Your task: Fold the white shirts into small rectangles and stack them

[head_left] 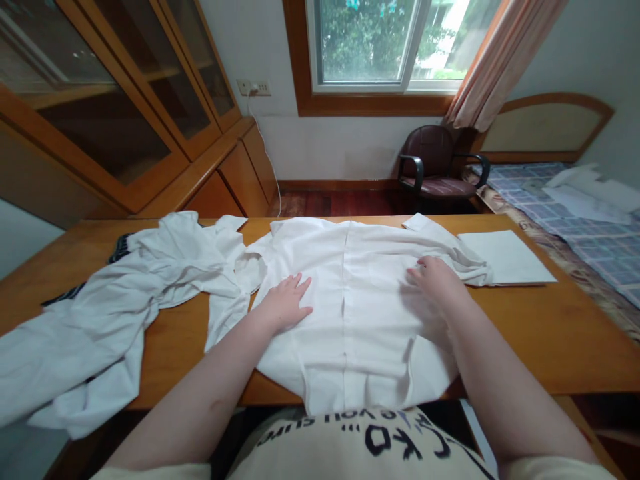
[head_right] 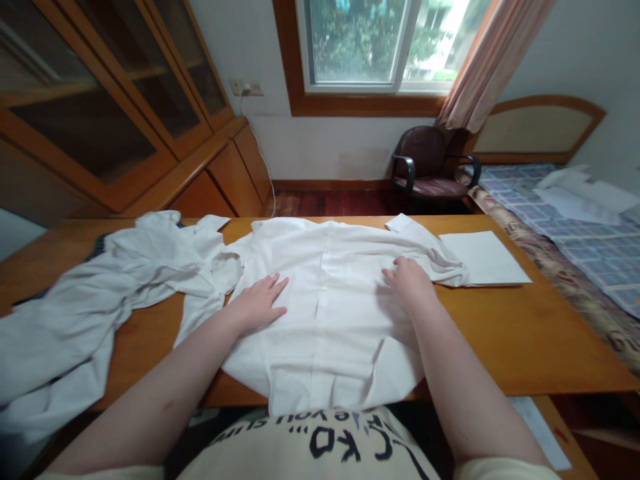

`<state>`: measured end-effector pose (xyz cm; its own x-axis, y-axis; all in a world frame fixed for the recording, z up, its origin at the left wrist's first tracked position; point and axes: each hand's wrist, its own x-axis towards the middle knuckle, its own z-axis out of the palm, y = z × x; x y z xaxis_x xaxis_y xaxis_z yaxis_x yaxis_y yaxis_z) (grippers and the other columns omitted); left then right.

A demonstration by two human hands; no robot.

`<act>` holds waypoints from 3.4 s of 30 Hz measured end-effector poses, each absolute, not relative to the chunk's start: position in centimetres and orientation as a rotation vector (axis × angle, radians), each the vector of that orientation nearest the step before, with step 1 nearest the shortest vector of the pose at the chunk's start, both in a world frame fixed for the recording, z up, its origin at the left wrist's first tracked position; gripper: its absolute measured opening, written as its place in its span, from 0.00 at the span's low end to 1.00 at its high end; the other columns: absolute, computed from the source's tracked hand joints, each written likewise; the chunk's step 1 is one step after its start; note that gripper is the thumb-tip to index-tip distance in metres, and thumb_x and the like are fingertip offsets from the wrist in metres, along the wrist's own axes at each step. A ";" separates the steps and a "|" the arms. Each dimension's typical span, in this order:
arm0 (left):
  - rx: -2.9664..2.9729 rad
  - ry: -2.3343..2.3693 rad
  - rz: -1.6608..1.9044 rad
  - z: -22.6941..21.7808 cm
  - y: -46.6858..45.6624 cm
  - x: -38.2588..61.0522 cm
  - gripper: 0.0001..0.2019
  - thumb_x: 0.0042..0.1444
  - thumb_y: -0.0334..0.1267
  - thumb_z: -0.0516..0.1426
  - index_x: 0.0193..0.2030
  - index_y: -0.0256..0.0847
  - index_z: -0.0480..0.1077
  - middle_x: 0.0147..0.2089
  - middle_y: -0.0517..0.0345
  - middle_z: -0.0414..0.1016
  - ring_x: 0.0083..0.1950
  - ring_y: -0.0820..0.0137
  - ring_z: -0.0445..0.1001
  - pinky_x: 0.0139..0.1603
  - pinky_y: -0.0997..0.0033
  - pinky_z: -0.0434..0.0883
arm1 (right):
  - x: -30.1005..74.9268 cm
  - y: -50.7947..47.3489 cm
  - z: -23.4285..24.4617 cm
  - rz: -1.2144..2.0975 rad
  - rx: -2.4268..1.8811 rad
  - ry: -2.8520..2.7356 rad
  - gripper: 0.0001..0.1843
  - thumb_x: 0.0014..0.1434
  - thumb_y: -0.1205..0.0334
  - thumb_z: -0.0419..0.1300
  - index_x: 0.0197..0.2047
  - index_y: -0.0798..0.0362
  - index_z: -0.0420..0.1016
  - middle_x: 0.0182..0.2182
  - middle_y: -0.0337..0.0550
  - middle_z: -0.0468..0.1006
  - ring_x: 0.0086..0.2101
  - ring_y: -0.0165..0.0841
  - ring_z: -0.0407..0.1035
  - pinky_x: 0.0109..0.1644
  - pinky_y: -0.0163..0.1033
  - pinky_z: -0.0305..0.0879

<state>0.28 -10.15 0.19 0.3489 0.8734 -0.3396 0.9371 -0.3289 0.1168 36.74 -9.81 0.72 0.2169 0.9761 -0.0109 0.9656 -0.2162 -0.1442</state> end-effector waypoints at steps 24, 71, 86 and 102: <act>2.491 1.822 0.108 -4.9 -3.6 8.2 0.33 0.63 0.52 0.45 0.71 0.41 0.46 0.74 0.44 0.40 0.73 0.56 0.41 0.69 0.52 0.44 | 29.8 -9.9 -2.2 -0.052 -2.022 -2.537 0.38 0.61 0.40 0.49 0.61 0.64 0.64 0.58 0.67 0.66 0.57 0.52 0.61 0.59 0.53 0.53; 2.314 2.009 0.255 -5.5 -2.7 5.7 0.35 0.60 0.50 0.51 0.70 0.37 0.48 0.71 0.37 0.47 0.71 0.51 0.49 0.67 0.52 0.49 | 32.9 -4.7 -4.4 -0.058 -2.053 -1.975 0.17 0.59 0.55 0.54 0.47 0.55 0.74 0.44 0.51 0.77 0.45 0.43 0.66 0.49 0.44 0.56; 2.248 2.151 0.168 -3.2 -3.3 6.0 0.28 0.59 0.54 0.49 0.61 0.40 0.64 0.54 0.42 0.68 0.58 0.54 0.62 0.56 0.59 0.61 | 32.3 -4.7 -5.4 0.092 -2.153 -2.132 0.36 0.63 0.45 0.47 0.68 0.57 0.53 0.66 0.54 0.55 0.65 0.48 0.45 0.65 0.59 0.35; 2.244 2.006 0.033 -3.8 -2.1 5.8 0.35 0.57 0.62 0.46 0.69 0.54 0.52 0.74 0.57 0.43 0.71 0.50 0.46 0.66 0.46 0.47 | 32.4 -4.0 -5.7 0.067 -2.204 -2.127 0.43 0.60 0.40 0.48 0.70 0.59 0.48 0.68 0.57 0.50 0.65 0.49 0.45 0.65 0.49 0.42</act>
<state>5.79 -2.07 -3.82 0.1152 0.9908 -0.0710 0.9879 -0.1068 0.1123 32.43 -4.03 -5.70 0.0368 0.9991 0.0224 0.9957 -0.0348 -0.0863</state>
